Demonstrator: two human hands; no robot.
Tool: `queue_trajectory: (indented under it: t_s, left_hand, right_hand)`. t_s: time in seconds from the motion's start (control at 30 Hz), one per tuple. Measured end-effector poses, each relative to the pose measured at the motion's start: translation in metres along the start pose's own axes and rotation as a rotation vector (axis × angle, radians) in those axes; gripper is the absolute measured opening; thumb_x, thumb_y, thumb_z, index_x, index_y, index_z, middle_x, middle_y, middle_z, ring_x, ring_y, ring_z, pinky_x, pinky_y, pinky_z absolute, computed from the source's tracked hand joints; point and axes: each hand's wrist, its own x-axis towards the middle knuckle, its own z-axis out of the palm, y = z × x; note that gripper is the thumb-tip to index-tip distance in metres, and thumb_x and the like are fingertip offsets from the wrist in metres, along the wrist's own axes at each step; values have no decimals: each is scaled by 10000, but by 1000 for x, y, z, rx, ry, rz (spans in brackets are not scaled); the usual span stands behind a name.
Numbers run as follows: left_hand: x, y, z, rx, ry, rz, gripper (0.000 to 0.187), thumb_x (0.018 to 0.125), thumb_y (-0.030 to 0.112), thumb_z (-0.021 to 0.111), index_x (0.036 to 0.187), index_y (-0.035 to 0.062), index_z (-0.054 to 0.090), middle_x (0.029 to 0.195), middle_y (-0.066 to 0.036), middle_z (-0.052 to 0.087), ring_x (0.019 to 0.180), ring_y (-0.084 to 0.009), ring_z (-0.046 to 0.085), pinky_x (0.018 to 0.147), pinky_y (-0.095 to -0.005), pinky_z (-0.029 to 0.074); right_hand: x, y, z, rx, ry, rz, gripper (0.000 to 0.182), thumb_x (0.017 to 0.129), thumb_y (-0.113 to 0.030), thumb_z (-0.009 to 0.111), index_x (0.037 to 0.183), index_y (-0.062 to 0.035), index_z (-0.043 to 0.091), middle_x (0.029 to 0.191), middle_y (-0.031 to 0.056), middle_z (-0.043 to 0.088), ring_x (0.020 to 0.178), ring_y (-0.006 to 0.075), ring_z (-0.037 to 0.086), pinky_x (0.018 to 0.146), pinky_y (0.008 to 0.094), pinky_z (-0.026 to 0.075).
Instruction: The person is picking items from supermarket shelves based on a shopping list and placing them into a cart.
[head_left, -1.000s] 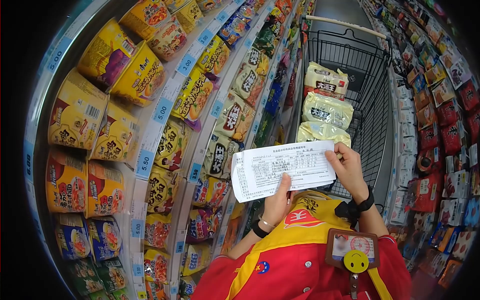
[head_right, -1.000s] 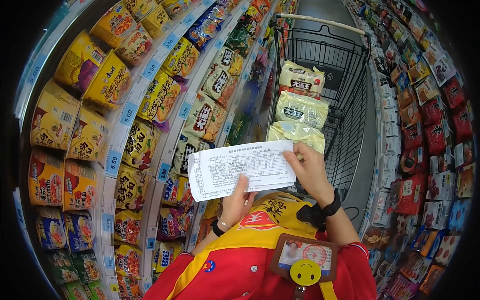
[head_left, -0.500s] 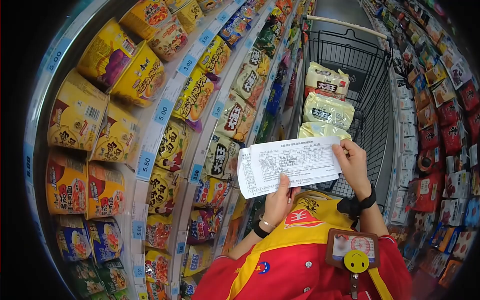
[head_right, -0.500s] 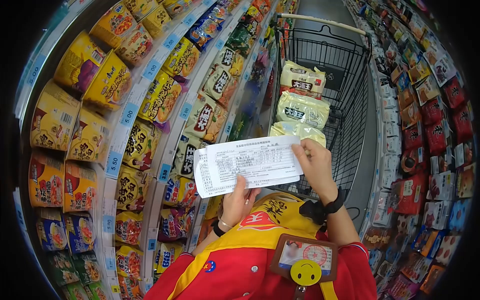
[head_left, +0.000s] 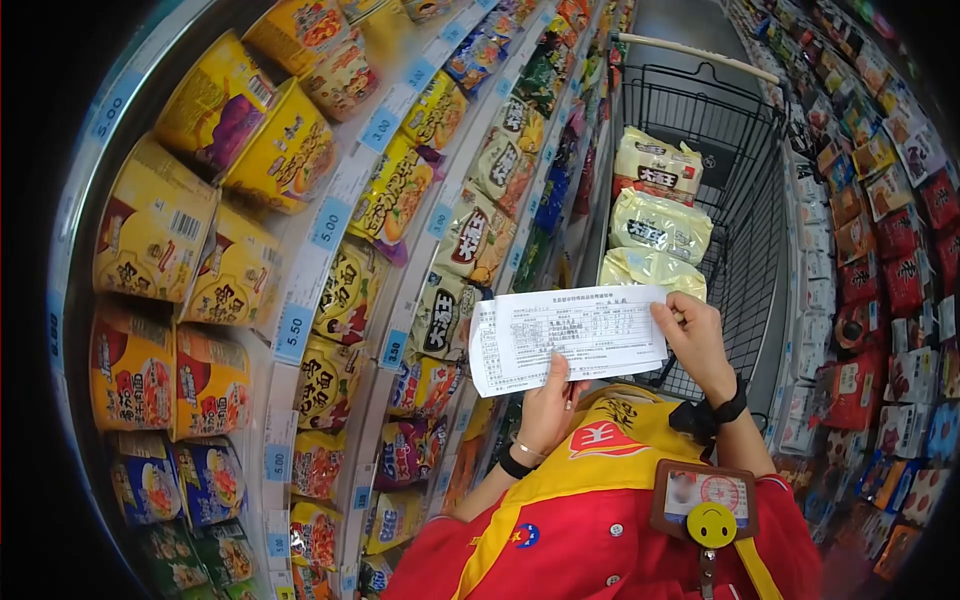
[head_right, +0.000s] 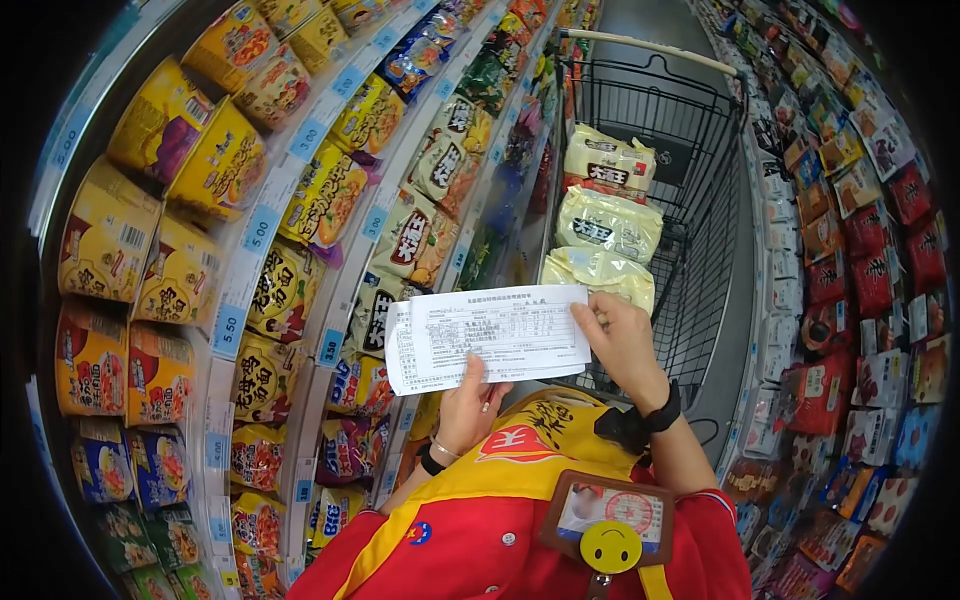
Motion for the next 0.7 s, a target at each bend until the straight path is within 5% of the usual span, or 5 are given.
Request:
queue_trajectory:
  t_s: [0.1,0.23,0.7]
  left_hand:
    - [6,-8,-25,36,-39,-75,340,915,308,425,1148,61,450,1023,-44,550,828,-111,506,672,-233,408]
    - [5,-9,-29,20,-96,-45,302,917,298,425,1104,67,476,907,-18,563,695,-82,471,591,-181,372]
    - [5,-5,-30,39,-113,-1,337,927,309,388,1137,53,448,961,-32,548,739,-87,470,611,-198,384]
  right_hand:
    - [0,3,5,14,-58,-5,226,798,-179,592,705,17,532,585,122,517,495,191,493,476,281,393]
    - [1,10,11,15,-68,25,252,802,-167,588,666,13,476,539,101,458,455,167,392,448,286,344]
    - [8,2,17,30,-16,-87,201,818,-147,570,716,15,508,543,105,481,464,164,444,460,259,367]
